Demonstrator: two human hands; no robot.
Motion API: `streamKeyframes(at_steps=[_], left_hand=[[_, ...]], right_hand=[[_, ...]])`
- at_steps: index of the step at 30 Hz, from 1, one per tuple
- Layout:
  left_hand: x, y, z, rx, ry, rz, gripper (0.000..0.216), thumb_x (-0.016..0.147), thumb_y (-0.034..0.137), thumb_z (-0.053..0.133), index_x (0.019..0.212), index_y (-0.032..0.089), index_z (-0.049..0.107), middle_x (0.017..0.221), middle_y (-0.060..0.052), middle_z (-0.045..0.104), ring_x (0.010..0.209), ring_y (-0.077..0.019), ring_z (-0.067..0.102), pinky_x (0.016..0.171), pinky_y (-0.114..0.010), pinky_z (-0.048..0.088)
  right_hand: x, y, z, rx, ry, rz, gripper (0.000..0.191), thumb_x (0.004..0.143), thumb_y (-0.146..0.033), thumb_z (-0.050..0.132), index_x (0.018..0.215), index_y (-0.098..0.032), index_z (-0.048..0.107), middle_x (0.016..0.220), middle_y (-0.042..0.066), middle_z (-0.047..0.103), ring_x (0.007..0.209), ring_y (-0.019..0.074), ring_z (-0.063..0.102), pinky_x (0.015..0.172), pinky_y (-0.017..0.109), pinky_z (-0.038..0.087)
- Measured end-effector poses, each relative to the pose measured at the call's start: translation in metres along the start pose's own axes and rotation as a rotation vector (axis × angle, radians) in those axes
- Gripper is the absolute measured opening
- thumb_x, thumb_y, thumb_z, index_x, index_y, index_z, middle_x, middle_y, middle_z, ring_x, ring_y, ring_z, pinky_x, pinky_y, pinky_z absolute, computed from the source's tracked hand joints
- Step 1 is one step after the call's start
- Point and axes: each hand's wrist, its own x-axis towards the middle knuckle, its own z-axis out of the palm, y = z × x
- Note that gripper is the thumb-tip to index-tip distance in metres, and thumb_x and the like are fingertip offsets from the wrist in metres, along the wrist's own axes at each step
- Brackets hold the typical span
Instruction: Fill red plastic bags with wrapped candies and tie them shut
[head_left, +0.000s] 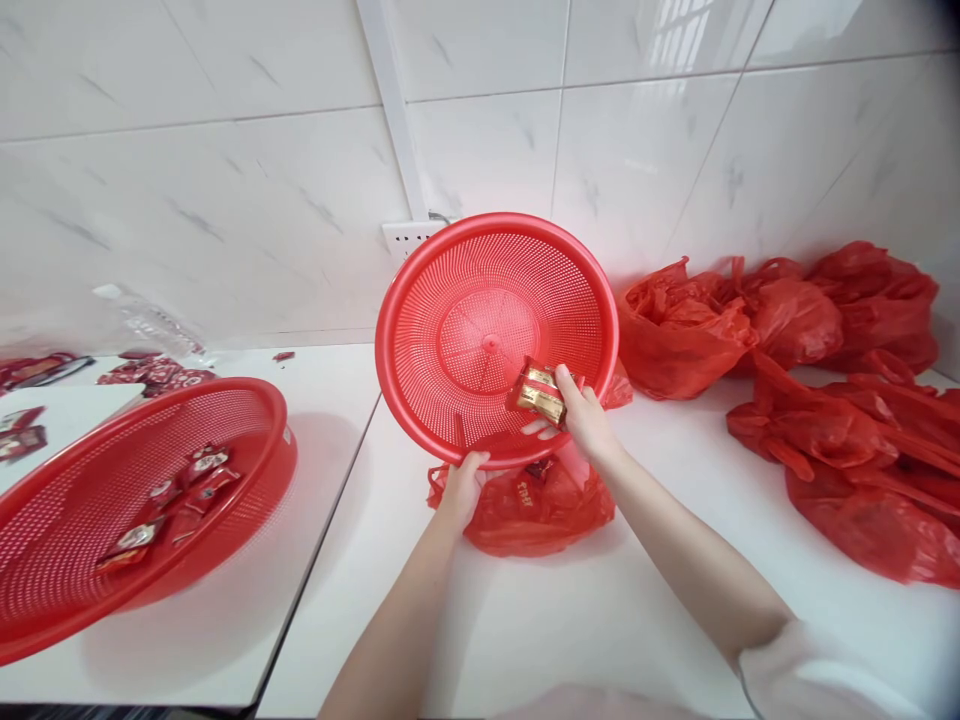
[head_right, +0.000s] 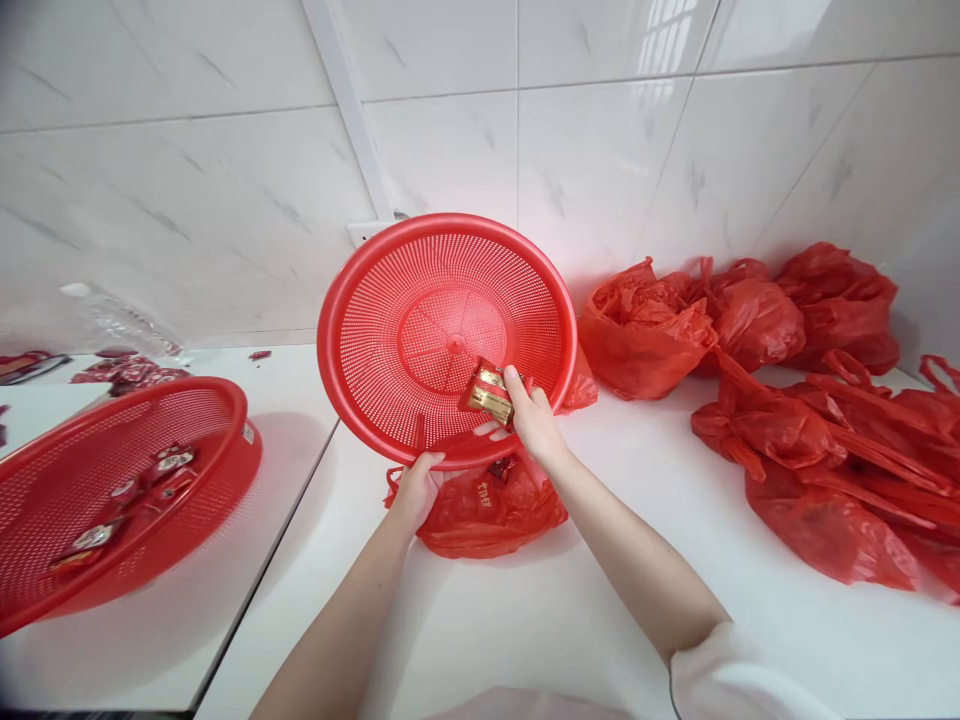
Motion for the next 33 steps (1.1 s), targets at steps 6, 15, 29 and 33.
streamKeyframes(at_steps=[6,15,29,33], left_hand=[[0.0007,-0.0018,-0.0021,0.012,-0.03,-0.018,0.03,0.066,0.026,0.062,0.095,0.017,0.065,0.099,-0.007,0.073,0.101,-0.0293,0.066,0.082,-0.039,0.05],[0.0008,-0.0016,-0.0005,-0.009,-0.001,-0.011,0.024,0.064,0.024,0.063,0.088,0.022,0.066,0.098,-0.004,0.073,0.102,-0.0293,0.065,0.083,-0.04,0.051],[0.004,-0.0031,-0.002,-0.002,-0.01,-0.039,0.028,0.063,0.026,0.064,0.09,0.019,0.066,0.092,-0.005,0.074,0.101,-0.0285,0.066,0.082,-0.038,0.051],[0.0031,-0.0006,-0.0006,-0.038,-0.007,-0.028,0.028,0.064,0.024,0.064,0.091,0.019,0.067,0.096,-0.006,0.074,0.103,-0.0291,0.066,0.084,-0.039,0.051]], right_hand=[[-0.0048,-0.0036,0.0009,-0.118,-0.135,-0.052,0.054,0.087,-0.061,0.048,0.072,-0.014,0.07,0.061,0.008,0.071,0.053,0.0209,0.068,0.049,0.029,0.054],[0.0031,0.0018,-0.0016,0.12,-0.14,0.137,0.059,0.082,-0.07,0.047,0.087,-0.014,0.068,0.061,0.008,0.069,0.031,0.0076,0.043,0.027,0.019,0.028],[-0.0037,0.0018,-0.0008,0.107,-0.22,0.044,0.032,0.073,-0.033,0.076,0.099,-0.016,0.071,0.094,0.009,0.075,0.079,0.0208,0.073,0.068,0.027,0.06],[-0.0033,0.0039,-0.0015,0.09,-0.234,0.033,0.032,0.075,-0.034,0.076,0.1,-0.016,0.069,0.093,0.009,0.075,0.076,0.0198,0.074,0.067,0.026,0.06]])
